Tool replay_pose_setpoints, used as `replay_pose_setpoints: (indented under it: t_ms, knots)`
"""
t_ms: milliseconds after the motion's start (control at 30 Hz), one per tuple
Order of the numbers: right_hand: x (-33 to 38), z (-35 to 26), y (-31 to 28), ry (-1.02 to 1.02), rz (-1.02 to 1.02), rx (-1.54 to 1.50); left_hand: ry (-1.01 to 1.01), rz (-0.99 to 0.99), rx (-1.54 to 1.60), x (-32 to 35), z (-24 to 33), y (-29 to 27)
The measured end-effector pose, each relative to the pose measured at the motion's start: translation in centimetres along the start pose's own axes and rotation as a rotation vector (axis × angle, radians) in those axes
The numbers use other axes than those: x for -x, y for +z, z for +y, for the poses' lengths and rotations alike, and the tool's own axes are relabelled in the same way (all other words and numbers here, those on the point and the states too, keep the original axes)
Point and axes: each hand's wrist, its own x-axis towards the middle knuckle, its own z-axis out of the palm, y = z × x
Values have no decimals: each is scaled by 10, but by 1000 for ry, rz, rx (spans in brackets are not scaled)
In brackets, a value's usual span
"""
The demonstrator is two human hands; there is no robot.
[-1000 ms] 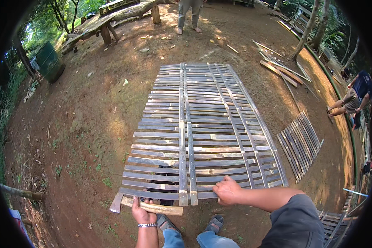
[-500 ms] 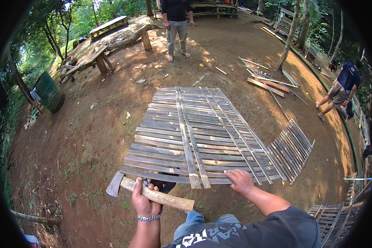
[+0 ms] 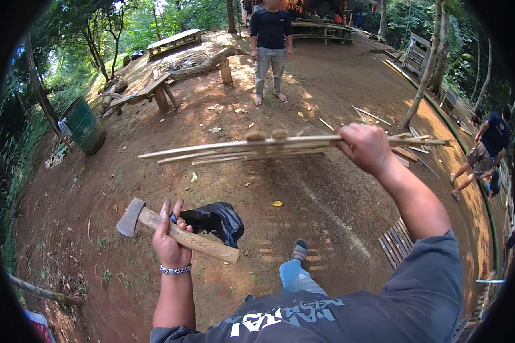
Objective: The person kneels on a wooden slatted structure and uses a hammer to drive nails into the wood, securing the slats together. The person works methodically across the surface, occasionally reaching for nails from a black bag, and finishes by lifting the assembled panel.
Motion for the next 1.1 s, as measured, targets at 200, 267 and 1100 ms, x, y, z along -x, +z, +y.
replay_pose_setpoints:
  t_ms: [200, 267, 1100]
  knots:
    - [-187, 205, 28, -19, 297, 220, 182, 191, -24, -83, -39, 57]
    - [-233, 245, 45, -136, 366, 248, 227, 252, -16, -109, -54, 74]
    - [-854, 463, 341, 149, 74, 552, -87, 1060, -144, -729, -222, -121]
